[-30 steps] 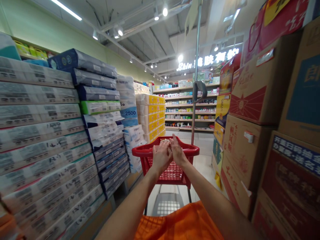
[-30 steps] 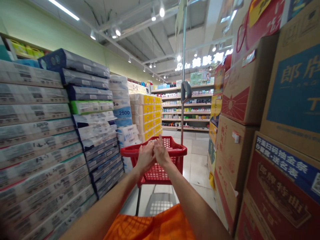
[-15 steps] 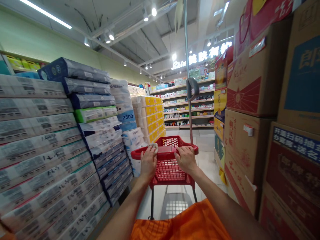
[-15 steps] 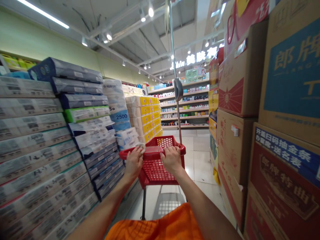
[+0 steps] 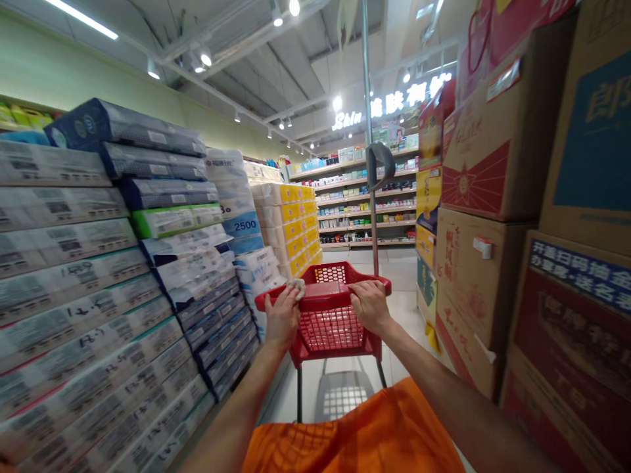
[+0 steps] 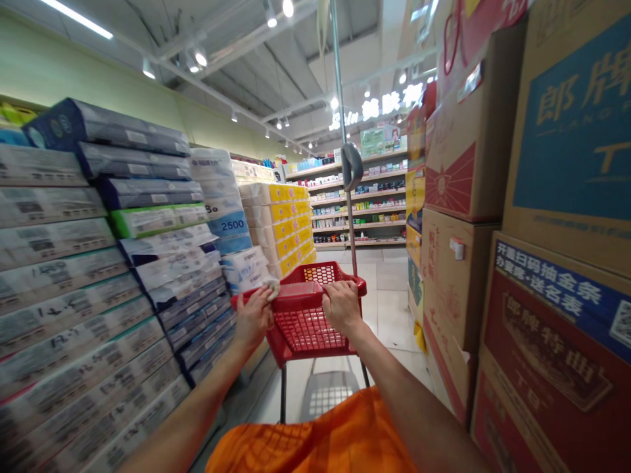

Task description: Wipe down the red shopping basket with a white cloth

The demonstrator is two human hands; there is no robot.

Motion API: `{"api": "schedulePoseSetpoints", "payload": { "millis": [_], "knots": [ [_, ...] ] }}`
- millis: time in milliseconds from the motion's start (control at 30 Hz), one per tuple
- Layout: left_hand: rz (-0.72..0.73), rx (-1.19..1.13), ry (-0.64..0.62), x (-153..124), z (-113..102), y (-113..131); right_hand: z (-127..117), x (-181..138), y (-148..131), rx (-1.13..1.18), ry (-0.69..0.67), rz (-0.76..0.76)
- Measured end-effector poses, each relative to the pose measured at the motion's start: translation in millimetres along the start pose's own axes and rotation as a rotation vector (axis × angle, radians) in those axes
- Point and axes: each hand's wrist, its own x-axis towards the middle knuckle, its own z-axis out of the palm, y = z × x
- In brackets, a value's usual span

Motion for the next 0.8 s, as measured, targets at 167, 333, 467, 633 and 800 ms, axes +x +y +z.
{"api": "schedulePoseSetpoints", "payload": {
  "millis": [167, 333, 467, 633, 800],
  "knots": [
    [-0.136, 0.004, 0.069, -4.1, -9.7, -31.5, -1.2, -1.7, 0.9, 0.015, -0.001, -0.021],
    [-0.305, 0.021, 0.144, -5.3, -14.3, -35.2, 2.6, -3.2, -7.0, 0.025, 0.011, -0.02],
    [-0.045, -0.029, 0.086, -4.3, -5.9, 0.0, 5.0, -4.1, -14.4, 0.007, -0.001, -0.038],
    [-0.176, 0.027, 0.099, -8.3, -22.3, -35.2, 3.8, -5.3, -19.5, -0.026, -0.056, -0.073],
    [-0.278, 0.03, 0.095, -6.0, -27.9, -31.1, 2.3, -4.8, -28.8, -0.053, -0.086, -0.066]
  ]
}}
